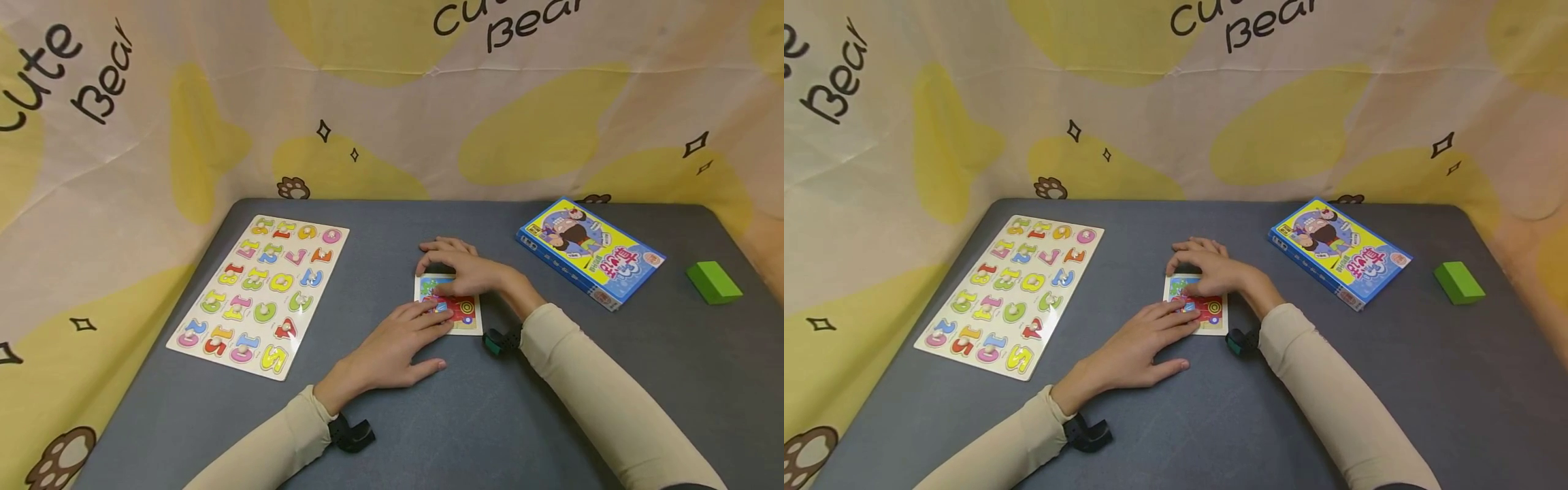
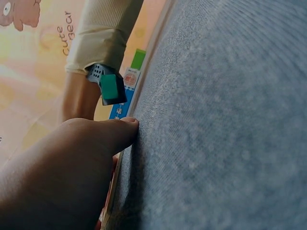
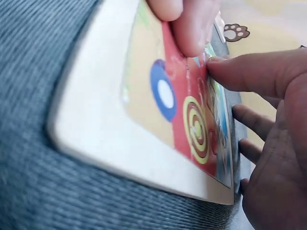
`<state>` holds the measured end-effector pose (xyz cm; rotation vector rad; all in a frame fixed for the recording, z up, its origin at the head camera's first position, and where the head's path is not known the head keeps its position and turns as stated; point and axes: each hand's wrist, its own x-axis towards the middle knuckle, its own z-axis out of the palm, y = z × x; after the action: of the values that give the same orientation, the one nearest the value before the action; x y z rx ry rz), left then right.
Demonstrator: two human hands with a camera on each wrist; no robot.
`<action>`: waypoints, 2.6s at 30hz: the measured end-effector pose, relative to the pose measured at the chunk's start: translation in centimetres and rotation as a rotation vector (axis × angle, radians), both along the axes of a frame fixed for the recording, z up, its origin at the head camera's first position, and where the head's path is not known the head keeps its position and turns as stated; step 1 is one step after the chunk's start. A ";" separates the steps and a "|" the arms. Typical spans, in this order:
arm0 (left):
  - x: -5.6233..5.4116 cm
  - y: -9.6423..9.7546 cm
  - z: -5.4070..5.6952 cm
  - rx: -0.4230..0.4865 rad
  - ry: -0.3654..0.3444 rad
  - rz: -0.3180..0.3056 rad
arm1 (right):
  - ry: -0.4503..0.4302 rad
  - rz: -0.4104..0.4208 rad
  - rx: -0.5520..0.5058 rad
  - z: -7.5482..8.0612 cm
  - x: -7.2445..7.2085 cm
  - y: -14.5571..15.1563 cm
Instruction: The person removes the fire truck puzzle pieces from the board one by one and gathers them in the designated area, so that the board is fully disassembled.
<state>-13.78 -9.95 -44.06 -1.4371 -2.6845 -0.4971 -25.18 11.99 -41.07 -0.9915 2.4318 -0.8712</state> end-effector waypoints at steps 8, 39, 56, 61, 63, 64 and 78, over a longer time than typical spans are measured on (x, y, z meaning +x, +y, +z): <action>0.0 0.0 0.2 0.001 -0.005 -0.005 | 0.018 -0.015 0.014 0.3 0.2 -0.1; 0.0 0.0 0.2 -0.026 0.001 0.006 | -0.013 -0.001 -0.134 -1.1 0.2 1.2; 0.1 0.1 0.3 -0.012 0.001 0.005 | 0.161 -0.041 -0.143 -1.2 1.1 0.8; 0.2 0.0 0.4 0.009 -0.028 0.002 | 0.172 -0.026 -0.142 -1.1 1.4 0.7; 0.2 0.0 0.4 0.018 -0.033 0.000 | 0.177 -0.021 -0.137 -1.0 1.5 0.7; 0.2 0.0 0.5 0.021 -0.034 -0.001 | 0.179 -0.019 -0.133 -1.0 1.5 0.6; 0.1 -0.1 0.5 -0.001 -0.041 0.005 | 0.156 -0.059 -0.088 -0.7 1.4 0.6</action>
<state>-13.65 -10.00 -43.55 -1.4352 -2.7193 -0.5306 -23.73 12.60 -41.80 -1.0613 2.5842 -0.9616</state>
